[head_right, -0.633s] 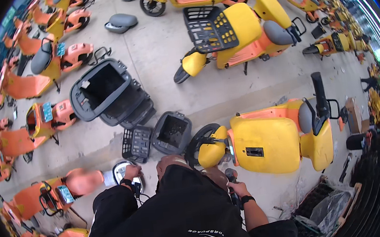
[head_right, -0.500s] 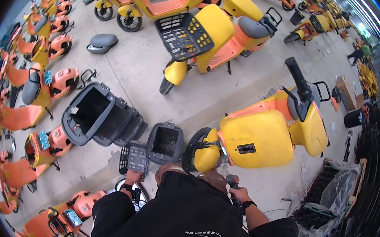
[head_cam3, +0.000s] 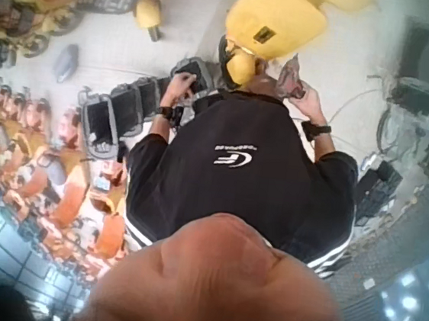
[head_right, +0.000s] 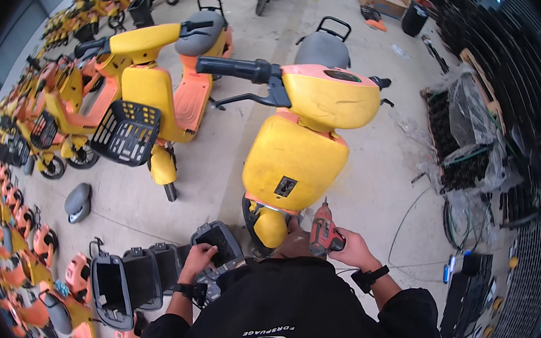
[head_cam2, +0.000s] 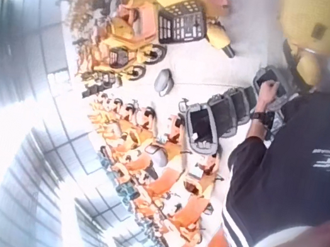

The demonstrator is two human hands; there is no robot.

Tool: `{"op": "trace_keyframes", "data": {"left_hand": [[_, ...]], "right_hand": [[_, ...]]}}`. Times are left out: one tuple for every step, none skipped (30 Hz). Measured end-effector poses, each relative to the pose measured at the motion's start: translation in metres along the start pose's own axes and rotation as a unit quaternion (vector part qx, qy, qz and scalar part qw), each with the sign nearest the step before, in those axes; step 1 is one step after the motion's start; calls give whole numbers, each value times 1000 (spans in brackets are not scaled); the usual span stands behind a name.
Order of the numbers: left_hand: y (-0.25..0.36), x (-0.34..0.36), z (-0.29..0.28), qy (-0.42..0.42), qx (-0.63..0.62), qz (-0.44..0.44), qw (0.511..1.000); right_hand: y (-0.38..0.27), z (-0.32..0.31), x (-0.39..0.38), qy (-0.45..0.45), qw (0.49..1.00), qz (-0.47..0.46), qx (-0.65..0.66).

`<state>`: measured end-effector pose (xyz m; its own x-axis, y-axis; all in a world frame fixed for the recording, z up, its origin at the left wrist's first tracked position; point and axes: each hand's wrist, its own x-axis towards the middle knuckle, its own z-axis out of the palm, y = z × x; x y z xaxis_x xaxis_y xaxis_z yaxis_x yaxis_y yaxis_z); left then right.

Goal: The person uses a power drill to remove and install components on the front of a yellow scooter, including a plastic panel and a basket, while surrounded by many other scooters.

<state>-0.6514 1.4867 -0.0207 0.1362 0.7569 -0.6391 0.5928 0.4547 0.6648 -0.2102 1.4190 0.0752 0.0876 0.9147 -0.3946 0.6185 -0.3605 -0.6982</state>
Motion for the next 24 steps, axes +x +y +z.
{"op": "trace_keyframes", "data": {"left_hand": [[29, 3, -3, -42, -26, 17, 999], [59, 6, -4, -68, -10, 46, 997], [90, 7, -3, -94, 5, 73, 993], [118, 6, 1, -118, -4, 90, 989], [142, 8, 8, -138, -15, 142, 980], [163, 10, 15, -157, -28, 192, 968], [187, 11, 24, -200, -71, 184, 960], [209, 10, 34, -241, -116, 173, 948], [231, 6, 45, -243, -110, 171, 948], [250, 1, 57, -269, -137, 179, 936], [263, -1, 62, -296, -162, 185, 923], [269, 2, 63, -298, -158, 181, 924], [274, 6, 67, -281, -91, 221, 929], [277, 9, 71, -264, -24, 260, 929], [274, 15, 72, -266, -24, 255, 930], [267, 23, 69, -297, -24, 227, 927], [261, 31, 67, -330, -24, 200, 922], [257, 34, 68, -330, -13, 169, 929], [259, 34, 68, -329, -11, 164, 930], [262, 31, 69, -322, -26, 161, 932], [266, 27, 68, -315, -40, 158, 935], [272, 22, 64, -316, -37, 156, 935], [279, 17, 61, -196, 34, 211, 957], [284, 13, 58, -73, 104, 263, 957]], "right_hand": [[-20, -7, -2, 16, 999, -43, -9], [-35, -13, -2, 32, 996, -86, -21], [-44, -16, -1, 45, 996, -77, -11], [-51, -19, 1, 52, 995, -88, -12], [-57, -22, 4, 60, 993, -98, -12], [-62, -24, 9, 66, 991, -117, -10], [-65, -26, 14, 75, 991, -112, -4], [-68, -28, 19, 85, 988, -131, 14], [-71, -30, 23, 92, 984, -151, 32], [-74, -33, 28, 96, 982, -155, 42], [-74, -36, 33, 97, 982, -152, 48], [-72, -38, 38, 94, 982, -157, 48], [-66, -41, 42, 90, 982, -160, 45], [-58, -42, 46, 80, 983, -156, 50], [-51, -44, 45, 77, 984, -152, 53], [-44, -47, 45, 62, 984, -155, 67], [-38, -48, 45, 49, 983, -157, 81], [-30, -50, 44, 46, 983, -156, 84], [-24, -50, 43, 18, 988, -135, 77], [-21, -49, 43, -10, 991, -115, 69], [-20, -47, 44, -11, 991, -114, 74], [-20, -45, 46, -9, 989, -128, 75], [-18, -45, 47, -6, 988, -139, 74], [-17, -45, 49, -6, 988, -135, 76]]}}
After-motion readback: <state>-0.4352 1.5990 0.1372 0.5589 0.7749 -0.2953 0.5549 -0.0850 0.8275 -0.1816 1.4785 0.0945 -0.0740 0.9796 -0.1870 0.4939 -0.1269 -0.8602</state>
